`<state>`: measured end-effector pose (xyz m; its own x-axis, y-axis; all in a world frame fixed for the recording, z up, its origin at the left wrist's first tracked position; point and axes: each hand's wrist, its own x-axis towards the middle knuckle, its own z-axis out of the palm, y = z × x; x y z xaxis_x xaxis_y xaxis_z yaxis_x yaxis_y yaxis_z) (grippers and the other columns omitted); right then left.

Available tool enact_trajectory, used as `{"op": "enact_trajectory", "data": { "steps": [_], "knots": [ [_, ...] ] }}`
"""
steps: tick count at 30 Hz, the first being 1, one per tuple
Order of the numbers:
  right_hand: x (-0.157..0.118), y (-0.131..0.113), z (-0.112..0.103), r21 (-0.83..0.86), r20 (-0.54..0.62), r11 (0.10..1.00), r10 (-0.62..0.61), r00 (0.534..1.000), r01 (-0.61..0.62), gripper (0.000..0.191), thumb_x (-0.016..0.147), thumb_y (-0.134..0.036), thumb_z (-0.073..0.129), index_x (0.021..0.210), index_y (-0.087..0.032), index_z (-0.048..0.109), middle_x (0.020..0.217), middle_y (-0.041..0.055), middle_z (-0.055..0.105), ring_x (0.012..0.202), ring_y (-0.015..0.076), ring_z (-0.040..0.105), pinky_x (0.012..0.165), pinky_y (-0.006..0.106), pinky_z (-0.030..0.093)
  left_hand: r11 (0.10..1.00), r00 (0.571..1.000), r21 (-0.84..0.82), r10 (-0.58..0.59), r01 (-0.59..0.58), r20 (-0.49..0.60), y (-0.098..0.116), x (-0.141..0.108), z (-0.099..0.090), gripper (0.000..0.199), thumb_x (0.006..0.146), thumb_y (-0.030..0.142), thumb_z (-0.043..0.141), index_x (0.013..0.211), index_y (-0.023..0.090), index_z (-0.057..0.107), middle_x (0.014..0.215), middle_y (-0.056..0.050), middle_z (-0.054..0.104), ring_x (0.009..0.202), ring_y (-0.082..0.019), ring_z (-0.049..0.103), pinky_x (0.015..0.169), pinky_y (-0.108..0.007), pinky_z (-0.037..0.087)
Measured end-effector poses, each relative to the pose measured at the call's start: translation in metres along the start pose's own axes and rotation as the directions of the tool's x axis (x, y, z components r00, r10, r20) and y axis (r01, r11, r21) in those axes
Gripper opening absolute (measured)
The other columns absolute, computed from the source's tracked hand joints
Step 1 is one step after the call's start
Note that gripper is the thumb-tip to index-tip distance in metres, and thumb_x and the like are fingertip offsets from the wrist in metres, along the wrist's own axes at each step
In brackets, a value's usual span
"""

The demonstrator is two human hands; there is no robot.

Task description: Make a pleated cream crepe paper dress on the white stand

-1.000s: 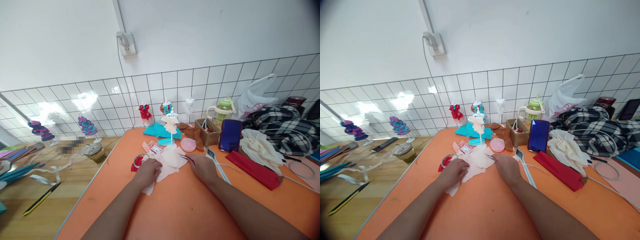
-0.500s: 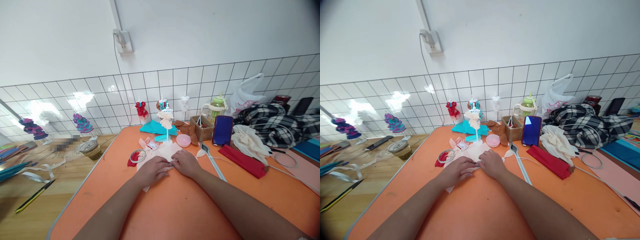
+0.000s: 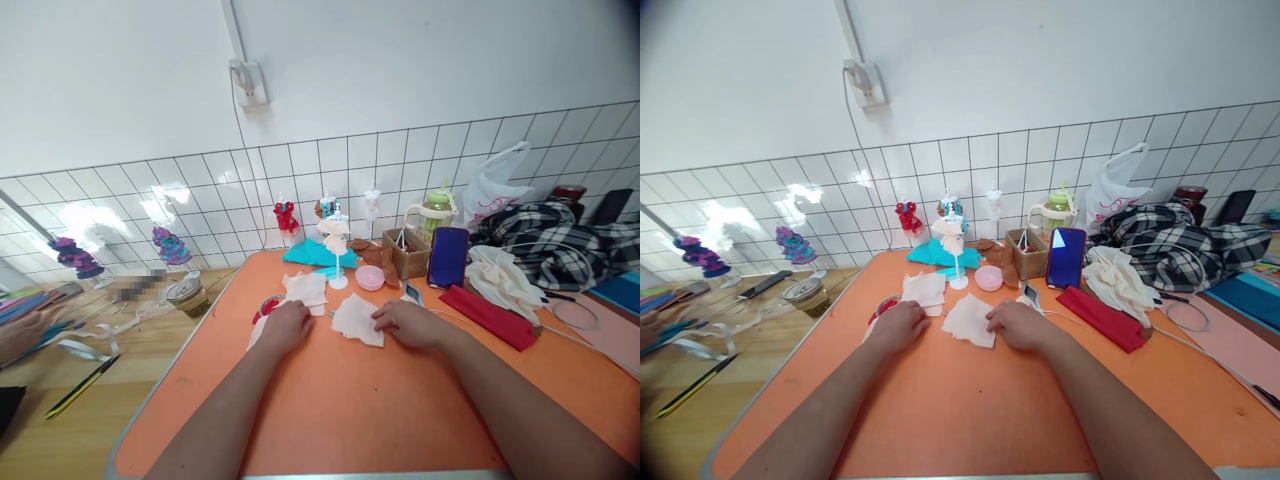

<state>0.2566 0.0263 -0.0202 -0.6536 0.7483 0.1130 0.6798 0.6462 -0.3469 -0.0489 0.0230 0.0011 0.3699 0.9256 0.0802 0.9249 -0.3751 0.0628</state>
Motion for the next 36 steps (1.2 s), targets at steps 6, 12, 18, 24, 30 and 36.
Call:
{"op": "enact_trajectory", "data": {
  "steps": [6,12,18,24,30,36],
  "knots": [
    [-0.002,-0.026,-0.004,-0.066,-0.001,0.983,0.174,0.985,-0.173,0.023,0.079,-0.024,0.049,0.088,-0.022,0.070,0.091,0.0059,0.068,0.088,0.0210,0.057,0.074,0.030,0.040,0.929,0.924,-0.020,0.366,-0.370,-0.110,0.036,-0.002,0.015,0.030,0.091,0.027,0.035,0.109,0.023,0.059,0.108,-0.006,0.063,0.103,-0.020,0.054,0.087,-0.034,0.042],
    [-0.006,-0.039,-0.011,-0.115,0.177,0.966,0.250,0.952,-0.232,0.032,0.078,-0.048,0.052,0.072,-0.021,0.067,0.075,0.0055,0.066,0.070,0.0193,0.058,0.056,0.027,0.034,0.968,0.962,-0.087,0.218,-0.235,-0.168,0.041,0.002,0.031,0.037,0.090,0.023,0.034,0.125,0.022,0.046,0.122,-0.006,0.058,0.111,-0.020,0.052,0.094,-0.036,0.039],
    [0.005,-0.041,-0.004,-0.195,-0.174,0.918,0.312,0.934,-0.344,0.040,0.090,-0.045,0.036,0.087,-0.019,0.066,0.091,0.0087,0.065,0.088,0.0214,0.057,0.070,0.029,0.037,0.996,0.995,-0.027,0.081,-0.082,-0.050,-0.001,0.006,0.015,0.025,0.083,0.023,0.042,0.090,0.023,0.066,0.098,-0.005,0.066,0.097,-0.021,0.057,0.084,-0.033,0.042],
    [0.037,-0.053,0.036,-0.216,-0.156,0.942,0.226,0.962,-0.256,0.035,0.089,-0.040,0.044,0.118,-0.022,0.055,0.106,0.0081,0.062,0.099,0.0221,0.051,0.079,0.031,0.036,0.997,1.000,-0.074,-0.025,0.026,0.003,-0.022,-0.002,-0.008,0.024,0.074,0.032,0.052,0.095,0.031,0.063,0.110,-0.001,0.058,0.103,-0.023,0.053,0.082,-0.033,0.042],
    [0.034,-0.043,0.036,-0.237,-0.174,0.910,0.306,0.936,-0.341,0.026,0.091,-0.027,0.041,0.102,-0.024,0.064,0.093,0.0061,0.063,0.091,0.0196,0.054,0.076,0.030,0.033,0.953,0.927,-0.099,-0.250,0.287,0.280,-0.033,-0.006,-0.009,0.019,0.068,0.033,0.055,0.085,0.026,0.062,0.088,-0.002,0.064,0.075,-0.020,0.060,0.051,-0.024,0.039],
    [0.032,-0.043,0.034,-0.054,-0.328,0.927,0.335,0.883,-0.372,0.029,0.092,-0.031,0.037,0.101,-0.022,0.063,0.098,0.0051,0.063,0.094,0.0179,0.053,0.079,0.029,0.037,0.954,0.961,-0.129,-0.260,0.271,0.095,-0.028,0.002,0.005,0.012,0.073,0.024,0.049,0.084,0.021,0.053,0.092,-0.006,0.061,0.080,-0.020,0.058,0.052,-0.024,0.037]
  ]
}}
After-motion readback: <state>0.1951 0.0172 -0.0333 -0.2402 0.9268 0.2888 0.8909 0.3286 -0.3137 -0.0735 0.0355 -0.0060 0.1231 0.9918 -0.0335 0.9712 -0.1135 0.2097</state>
